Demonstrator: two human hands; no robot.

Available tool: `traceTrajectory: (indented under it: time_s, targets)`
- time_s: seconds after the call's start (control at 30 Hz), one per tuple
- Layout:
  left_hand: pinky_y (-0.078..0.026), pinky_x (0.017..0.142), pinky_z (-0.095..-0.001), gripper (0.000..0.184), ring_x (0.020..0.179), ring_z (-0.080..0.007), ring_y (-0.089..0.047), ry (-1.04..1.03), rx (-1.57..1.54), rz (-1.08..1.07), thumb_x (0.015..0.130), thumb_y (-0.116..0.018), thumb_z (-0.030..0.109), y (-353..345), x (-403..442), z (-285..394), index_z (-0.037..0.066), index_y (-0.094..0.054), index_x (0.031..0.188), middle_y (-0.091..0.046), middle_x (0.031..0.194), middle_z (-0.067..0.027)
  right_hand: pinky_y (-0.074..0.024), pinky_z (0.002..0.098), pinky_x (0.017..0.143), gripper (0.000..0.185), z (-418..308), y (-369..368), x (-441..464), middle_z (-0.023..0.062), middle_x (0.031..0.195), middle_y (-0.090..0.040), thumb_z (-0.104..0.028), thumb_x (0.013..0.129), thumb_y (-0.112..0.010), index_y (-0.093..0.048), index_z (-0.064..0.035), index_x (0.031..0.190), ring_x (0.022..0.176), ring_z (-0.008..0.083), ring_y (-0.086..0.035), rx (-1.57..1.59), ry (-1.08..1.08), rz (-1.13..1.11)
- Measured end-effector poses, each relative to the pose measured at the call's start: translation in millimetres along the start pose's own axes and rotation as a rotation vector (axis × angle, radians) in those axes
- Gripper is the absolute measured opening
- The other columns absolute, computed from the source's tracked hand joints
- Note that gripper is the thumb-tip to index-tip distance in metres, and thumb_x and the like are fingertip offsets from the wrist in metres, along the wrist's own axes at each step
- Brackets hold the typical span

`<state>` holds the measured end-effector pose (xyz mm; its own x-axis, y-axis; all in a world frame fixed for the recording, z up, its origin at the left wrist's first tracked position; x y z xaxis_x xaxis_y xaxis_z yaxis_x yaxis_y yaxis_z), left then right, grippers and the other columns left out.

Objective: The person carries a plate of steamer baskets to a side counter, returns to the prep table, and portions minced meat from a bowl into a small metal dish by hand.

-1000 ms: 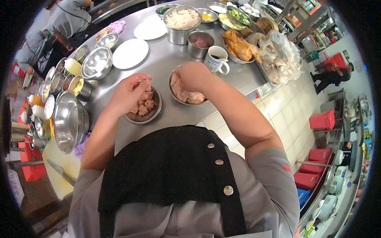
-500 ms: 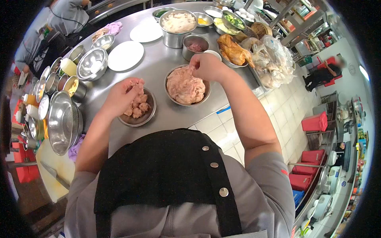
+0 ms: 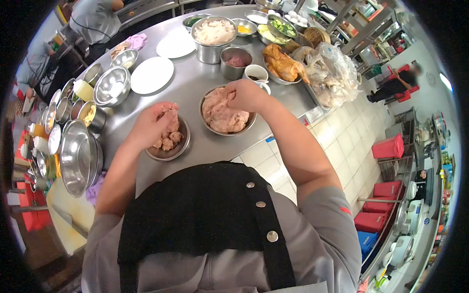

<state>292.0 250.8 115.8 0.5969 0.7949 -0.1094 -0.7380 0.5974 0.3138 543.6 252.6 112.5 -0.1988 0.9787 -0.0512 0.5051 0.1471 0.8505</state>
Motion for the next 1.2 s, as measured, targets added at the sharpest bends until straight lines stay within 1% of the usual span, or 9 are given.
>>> traceTrajectory:
  time_s: [0.1, 0.2, 0.33, 0.43, 0.5, 0.63, 0.9, 1.13, 1.2]
  targets:
    - [-0.049, 0.070, -0.0234, 0.029, 0.079, -0.0071, -0.058, 0.021, -0.053, -0.003, 0.100, -0.057, 0.021, 2.6, 2.2, -15.2, -0.003, -0.059, 0.116, -0.061, 0.092, -0.0002, -0.0491, 0.0261, 0.062, 0.018, 9.9, 22.0, -2.5, 0.0017, 0.079, -0.065, -0.008, 0.075, -0.071, -0.068, -0.0050, 0.092, 0.070, 0.0127, -0.061, 0.552, -0.161, -0.094]
    - [-0.049, 0.070, -0.0233, 0.031, 0.080, -0.0078, -0.059, 0.007, -0.126, 0.016, 0.100, -0.056, 0.024, 0.0, 3.6, -7.6, -0.002, -0.059, 0.117, -0.061, 0.091, -0.0007, -0.0470, 0.0236, 0.060, 0.012, -18.3, 47.2, -12.5, -0.0021, 0.079, -0.062, -0.006, 0.077, -0.072, -0.065, -0.0053, 0.087, 0.070, 0.0078, -0.059, 0.688, -0.197, -0.075]
    - [-0.050, 0.071, -0.0239, 0.040, 0.081, -0.0097, -0.061, 0.132, -0.219, -0.041, 0.099, -0.059, 0.033, -22.6, 19.3, 15.3, 0.002, -0.058, 0.123, -0.063, 0.094, -0.0022, -0.0505, 0.0266, 0.074, 0.022, -23.3, 43.5, -3.7, 0.0025, 0.086, -0.066, -0.010, 0.076, -0.075, -0.066, -0.0036, 0.096, 0.082, 0.0123, -0.062, 0.524, -0.093, -0.052]
    - [-0.050, 0.074, -0.0252, 0.047, 0.085, -0.0105, -0.063, 0.089, -0.383, -0.040, 0.096, -0.061, 0.039, -47.1, 40.2, 28.8, 0.004, -0.057, 0.127, -0.065, 0.098, -0.0029, -0.0488, 0.0240, 0.071, 0.021, -45.5, 39.5, -4.6, -0.0016, 0.087, -0.064, -0.005, 0.078, -0.075, -0.065, -0.0038, 0.096, 0.082, 0.0079, -0.060, 0.290, -0.012, -0.043]
    - [-0.050, 0.076, -0.0265, 0.051, 0.088, -0.0107, -0.063, 0.109, -0.536, 0.010, 0.095, -0.063, 0.042, -59.4, 48.6, 34.3, 0.005, -0.056, 0.129, -0.065, 0.101, -0.0035, -0.0502, 0.0267, 0.077, 0.026, -43.9, 27.3, -5.7, 0.0026, 0.094, -0.066, -0.006, 0.079, -0.073, -0.065, -0.0021, 0.103, 0.089, 0.0111, -0.061, 0.516, 0.005, -0.104]
    - [-0.051, 0.080, -0.0290, 0.047, 0.095, -0.0124, -0.064, 0.115, -0.561, -0.147, 0.096, -0.063, 0.039, -79.7, 70.8, 29.9, 0.005, -0.056, 0.127, -0.064, 0.107, -0.0041, -0.0513, 0.0271, 0.082, 0.034, -52.6, 21.7, -13.4, 0.0060, 0.103, -0.068, -0.005, 0.082, -0.070, -0.064, -0.0004, 0.114, 0.095, 0.0124, -0.062, 0.756, 0.019, -0.137]
    - [-0.051, 0.080, -0.0294, 0.034, 0.096, -0.0138, -0.065, 0.158, -0.622, -0.277, 0.097, -0.061, 0.026, -86.5, 65.4, 28.4, 0.004, -0.057, 0.123, -0.064, 0.108, -0.0037, -0.0511, 0.0240, 0.075, 0.027, -38.3, 25.8, -16.2, 0.0022, 0.095, -0.068, -0.001, 0.084, -0.068, -0.067, -0.0006, 0.111, 0.086, 0.0082, -0.062, 0.486, 0.021, 0.064]
    - [-0.051, 0.079, -0.0279, 0.029, 0.094, -0.0124, -0.064, 0.225, -0.709, -0.208, 0.098, -0.057, 0.022, -75.0, 69.9, 12.2, 0.005, -0.059, 0.121, -0.064, 0.109, -0.0033, -0.0517, 0.0239, 0.075, 0.039, -55.3, 31.4, -18.8, 0.0006, 0.098, -0.066, -0.001, 0.083, -0.071, -0.062, -0.0014, 0.121, 0.082, 0.0067, -0.061, 0.579, 0.129, 0.067]
    - [-0.050, 0.078, -0.0292, 0.029, 0.094, -0.0129, -0.063, 0.209, -0.741, -0.192, 0.098, -0.057, 0.021, -70.8, 70.3, 11.0, 0.006, -0.058, 0.122, -0.065, 0.109, -0.0031, -0.0522, 0.0241, 0.077, 0.041, -59.8, 37.3, -21.7, 0.0009, 0.100, -0.067, -0.001, 0.084, -0.071, -0.060, -0.0012, 0.123, 0.085, 0.0069, -0.061, 0.458, 0.078, 0.052]
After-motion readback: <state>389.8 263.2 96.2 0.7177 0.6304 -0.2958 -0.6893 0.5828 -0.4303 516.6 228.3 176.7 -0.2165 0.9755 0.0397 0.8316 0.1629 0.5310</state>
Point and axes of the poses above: each hand's wrist, its own x-axis towards the middle knuckle, its own y-axis out of the back of the hand, z = x × y, the point moved 8 cm from there along x, towards the middle knuckle
